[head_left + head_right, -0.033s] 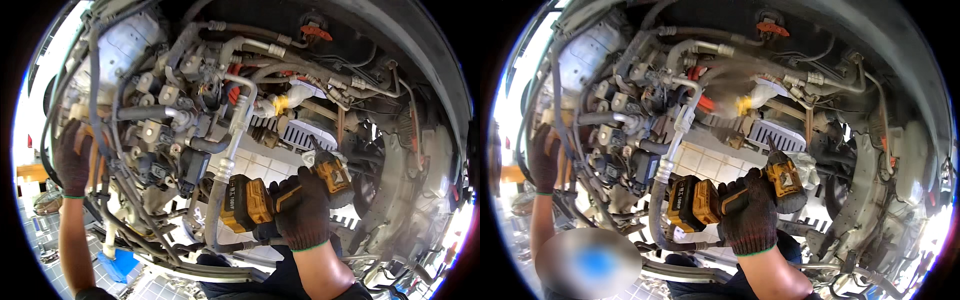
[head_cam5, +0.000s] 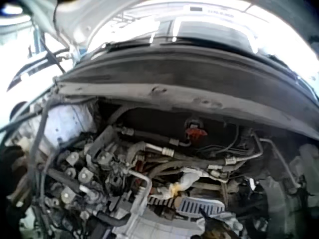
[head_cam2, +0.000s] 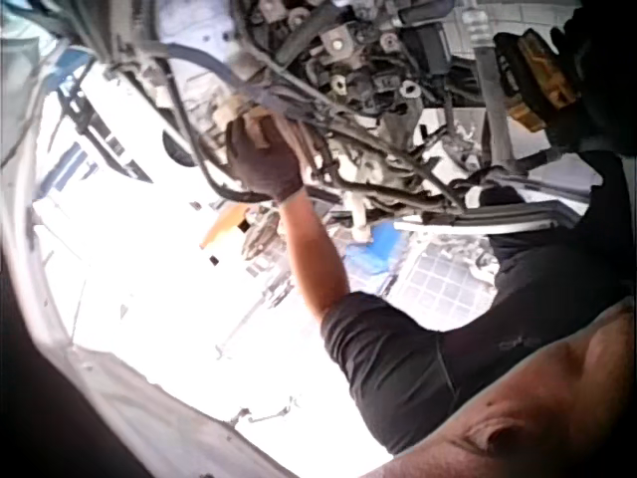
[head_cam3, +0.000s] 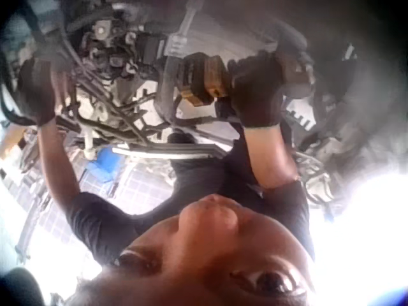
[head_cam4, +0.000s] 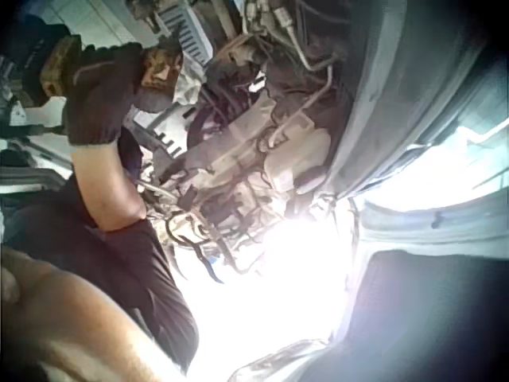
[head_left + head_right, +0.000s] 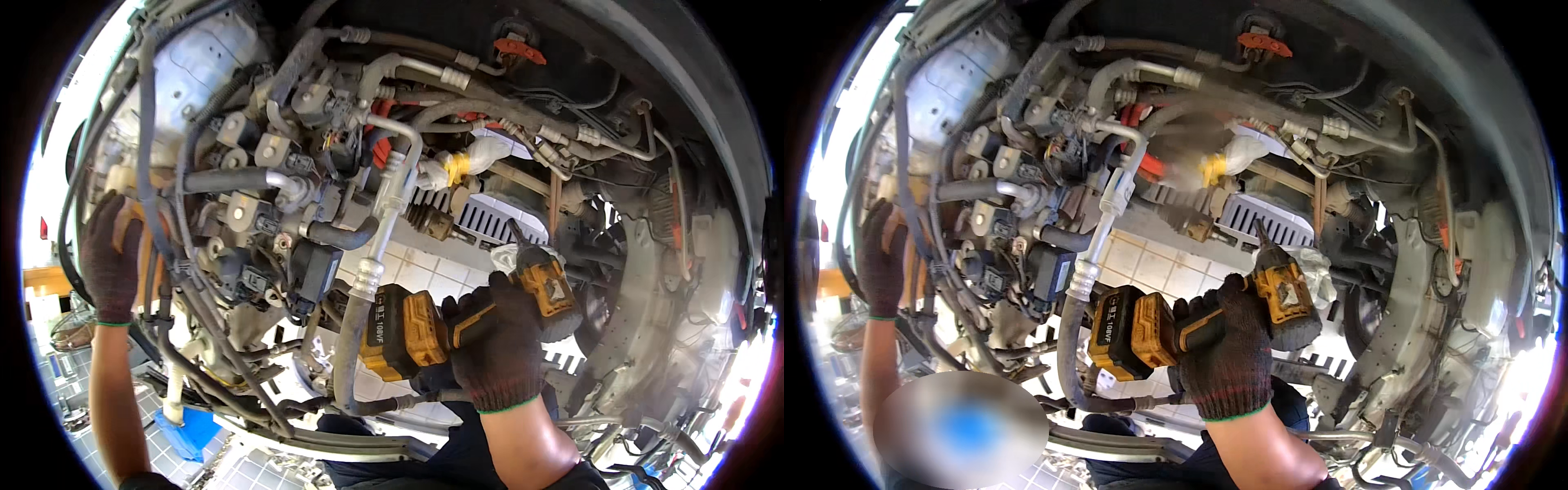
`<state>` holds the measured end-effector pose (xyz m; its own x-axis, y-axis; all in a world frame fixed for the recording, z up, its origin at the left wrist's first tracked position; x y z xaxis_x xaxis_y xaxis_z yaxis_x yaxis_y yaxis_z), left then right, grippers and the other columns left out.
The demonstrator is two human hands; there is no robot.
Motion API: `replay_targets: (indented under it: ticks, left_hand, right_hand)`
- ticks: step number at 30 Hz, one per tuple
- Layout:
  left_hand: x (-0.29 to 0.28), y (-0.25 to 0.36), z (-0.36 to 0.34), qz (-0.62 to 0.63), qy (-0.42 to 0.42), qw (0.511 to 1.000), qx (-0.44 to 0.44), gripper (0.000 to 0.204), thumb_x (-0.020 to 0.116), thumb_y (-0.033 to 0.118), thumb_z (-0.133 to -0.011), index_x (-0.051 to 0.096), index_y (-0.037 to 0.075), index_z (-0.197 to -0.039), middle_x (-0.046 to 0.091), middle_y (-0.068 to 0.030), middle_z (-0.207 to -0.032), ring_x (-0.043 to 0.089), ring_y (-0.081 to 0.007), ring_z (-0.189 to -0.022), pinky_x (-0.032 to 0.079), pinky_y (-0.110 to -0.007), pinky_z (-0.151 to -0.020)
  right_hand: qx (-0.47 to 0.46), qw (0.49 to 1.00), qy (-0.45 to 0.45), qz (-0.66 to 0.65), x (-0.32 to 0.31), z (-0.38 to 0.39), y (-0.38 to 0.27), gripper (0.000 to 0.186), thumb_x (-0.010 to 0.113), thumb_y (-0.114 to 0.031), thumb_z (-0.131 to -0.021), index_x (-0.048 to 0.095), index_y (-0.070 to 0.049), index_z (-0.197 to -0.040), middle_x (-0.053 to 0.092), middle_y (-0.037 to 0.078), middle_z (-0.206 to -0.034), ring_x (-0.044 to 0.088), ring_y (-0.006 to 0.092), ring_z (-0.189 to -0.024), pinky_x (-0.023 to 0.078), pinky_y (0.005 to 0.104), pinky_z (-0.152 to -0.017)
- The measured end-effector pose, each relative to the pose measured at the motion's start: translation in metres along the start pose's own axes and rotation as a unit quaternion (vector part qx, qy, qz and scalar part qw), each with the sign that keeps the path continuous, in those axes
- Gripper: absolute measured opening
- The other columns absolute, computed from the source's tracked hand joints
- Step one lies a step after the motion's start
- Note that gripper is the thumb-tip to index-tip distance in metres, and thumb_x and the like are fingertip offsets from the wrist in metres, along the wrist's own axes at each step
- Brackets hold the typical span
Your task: The person works under the front of a car, wiping a metal component with a cloth and using a power impact wrench to remove bolts. They then retrieve a socket wrench from a toolbox and use it to tighten a bolt on the car's undercarriage.
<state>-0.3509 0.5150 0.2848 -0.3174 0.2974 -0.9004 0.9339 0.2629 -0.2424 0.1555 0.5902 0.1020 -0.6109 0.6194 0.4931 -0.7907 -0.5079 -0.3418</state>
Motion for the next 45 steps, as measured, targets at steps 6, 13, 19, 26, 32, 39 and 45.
replay_targets:
  ticks: [6, 13, 19, 26, 32, 39, 45]
  left_hand:
    - [0.007, -0.012, 0.005, 0.039, -0.002, 0.999, 0.004, 0.038, 0.074, 0.013, -0.103, 0.070, 0.005, -0.140, 0.069, -0.0174, -0.146, 0.066, -0.0343, -0.136, 0.050, -0.043, -0.117]
    - [-0.013, 0.012, -0.007, 0.034, -0.006, 0.999, 0.032, 0.036, 0.073, 0.013, -0.099, 0.071, 0.002, -0.133, 0.069, -0.0225, -0.141, 0.068, -0.0417, -0.130, 0.052, -0.048, -0.113]
    - [-0.016, 0.017, -0.010, 0.039, -0.007, 0.999, -0.007, 0.037, 0.074, 0.013, -0.094, 0.072, 0.001, -0.129, 0.069, -0.0216, -0.141, 0.065, -0.0420, -0.132, 0.049, -0.051, -0.115]
    - [-0.009, 0.014, -0.009, 0.032, -0.015, 0.999, -0.028, 0.035, 0.076, 0.015, -0.095, 0.073, 0.002, -0.127, 0.069, -0.0197, -0.144, 0.063, -0.0400, -0.135, 0.048, -0.051, -0.116]
    - [-0.010, 0.012, -0.003, 0.010, -0.008, 1.000, -0.016, 0.034, 0.077, 0.018, -0.096, 0.074, 0.002, -0.126, 0.069, -0.0183, -0.144, 0.064, -0.0397, -0.134, 0.050, -0.050, -0.114]
    - [-0.015, 0.021, -0.012, 0.009, -0.008, 1.000, 0.003, 0.028, 0.077, 0.018, -0.096, 0.076, 0.003, -0.119, 0.071, -0.0186, -0.139, 0.069, -0.0416, -0.125, 0.053, -0.050, -0.108]
    - [-0.030, 0.036, -0.021, 0.010, 0.006, 1.000, 0.020, 0.031, 0.078, 0.021, -0.091, 0.076, 0.003, -0.115, 0.072, -0.0212, -0.134, 0.072, -0.0433, -0.117, 0.056, -0.051, -0.101]
  right_hand:
    - [-0.010, 0.999, -0.028, 0.027, 0.001, -0.002, 0.002, 0.017, 0.074, -0.025, -0.103, 0.060, -0.018, -0.099, 0.058, 0.003, -0.083, 0.060, 0.0263, -0.086, 0.051, 0.0496, -0.095]
    - [0.012, 0.999, -0.037, 0.028, 0.001, -0.008, 0.012, 0.017, 0.067, -0.029, -0.108, 0.058, -0.018, -0.100, 0.057, 0.000, -0.079, 0.060, 0.0246, -0.079, 0.053, 0.0501, -0.092]
    - [-0.017, 1.000, -0.002, 0.024, -0.011, -0.014, 0.017, 0.016, 0.074, -0.019, -0.100, 0.062, -0.021, -0.110, 0.058, -0.002, -0.083, 0.060, 0.0236, -0.077, 0.055, 0.0498, -0.089]
    - [-0.016, 0.999, 0.007, -0.034, -0.006, -0.007, 0.012, 0.027, 0.075, -0.005, -0.094, 0.061, -0.017, -0.114, 0.062, 0.002, -0.092, 0.066, 0.0263, -0.086, 0.059, 0.0506, -0.085]
    - [-0.007, 0.999, 0.011, -0.045, 0.004, 0.004, 0.010, 0.033, 0.076, 0.001, -0.093, 0.062, -0.015, -0.119, 0.062, 0.005, -0.097, 0.066, 0.0272, -0.086, 0.059, 0.0483, -0.083]
    - [0.001, 0.999, 0.009, -0.034, 0.004, 0.003, 0.013, 0.025, 0.074, -0.002, -0.096, 0.061, -0.017, -0.111, 0.062, 0.003, -0.089, 0.066, 0.0245, -0.084, 0.058, 0.0432, -0.078]
    - [0.031, 0.999, 0.008, -0.012, -0.005, -0.002, 0.015, 0.018, 0.076, -0.012, -0.096, 0.060, -0.016, -0.103, 0.060, 0.005, -0.091, 0.064, 0.0273, -0.084, 0.061, 0.0485, -0.086]
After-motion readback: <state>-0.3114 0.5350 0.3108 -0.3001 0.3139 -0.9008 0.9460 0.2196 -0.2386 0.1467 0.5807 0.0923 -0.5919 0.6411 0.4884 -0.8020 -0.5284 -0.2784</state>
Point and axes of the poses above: each hand's wrist, its own z-axis away from the middle knuckle, its own x-axis out of the palm, y = z × x, the point moved 8 cm from there along -z, towards the middle knuckle
